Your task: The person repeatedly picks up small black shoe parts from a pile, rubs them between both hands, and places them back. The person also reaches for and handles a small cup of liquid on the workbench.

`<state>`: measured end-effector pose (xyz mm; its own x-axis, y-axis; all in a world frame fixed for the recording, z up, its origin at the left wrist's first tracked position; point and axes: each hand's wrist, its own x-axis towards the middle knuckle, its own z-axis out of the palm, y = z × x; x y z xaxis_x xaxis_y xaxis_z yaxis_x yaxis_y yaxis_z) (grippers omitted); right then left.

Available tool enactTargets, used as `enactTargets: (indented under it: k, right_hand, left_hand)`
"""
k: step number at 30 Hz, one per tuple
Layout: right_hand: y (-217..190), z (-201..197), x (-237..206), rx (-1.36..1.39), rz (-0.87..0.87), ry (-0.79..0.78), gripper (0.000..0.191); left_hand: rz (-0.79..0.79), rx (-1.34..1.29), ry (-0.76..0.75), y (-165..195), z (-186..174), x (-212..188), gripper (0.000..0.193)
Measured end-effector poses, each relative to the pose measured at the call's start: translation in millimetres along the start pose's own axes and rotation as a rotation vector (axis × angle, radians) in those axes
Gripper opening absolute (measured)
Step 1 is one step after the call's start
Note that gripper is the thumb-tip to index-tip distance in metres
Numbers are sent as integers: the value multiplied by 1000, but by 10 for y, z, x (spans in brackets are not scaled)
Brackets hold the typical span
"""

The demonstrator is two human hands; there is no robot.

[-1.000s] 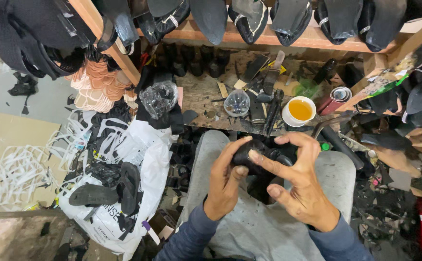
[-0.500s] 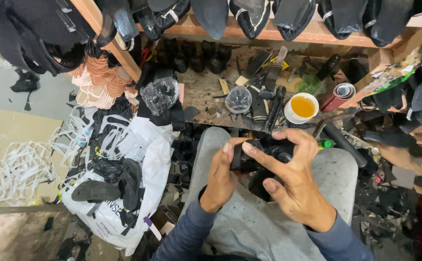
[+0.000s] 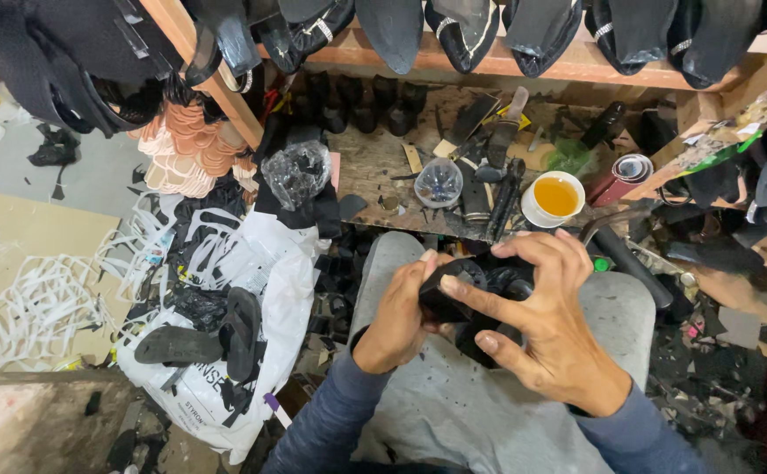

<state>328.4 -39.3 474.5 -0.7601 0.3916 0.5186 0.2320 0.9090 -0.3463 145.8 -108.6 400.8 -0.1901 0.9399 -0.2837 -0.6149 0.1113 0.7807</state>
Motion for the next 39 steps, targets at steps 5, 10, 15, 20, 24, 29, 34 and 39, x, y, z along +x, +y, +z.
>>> enactTargets:
  k: [5,10,15,20,24,29,34,39]
  right_hand:
    - [42,-77,53,-68,-41,1,45]
    - [28,-126,82,-73,-67,0,47]
    - [62,-86,122,-58,-77,-41,48]
    - [123,-129,111,232,-24,-105,47]
    - [58,-156,45,280,-47,-136,46]
    - [-87,-45,28,33,78,21,47]
    - [-218,23,35,146,162,75,44]
    - [-308,114,62,153,146,191,45]
  left_hand:
    - [-129,-103,-204,130,11,-21,38]
    - [-247,-74,-143,175,36,-11,31]
    - [-277,-96,-187,210,-1,31,32]
    - [-283,-138,-263,235,-91,47,45]
    - [-316,-177,-155,166,-111,67,43]
    - [-104,-108,-141,106,-131,139,44]
    - [65,17,60,24,-57,168,44]
    - [144,138,169,5,-25,184,49]
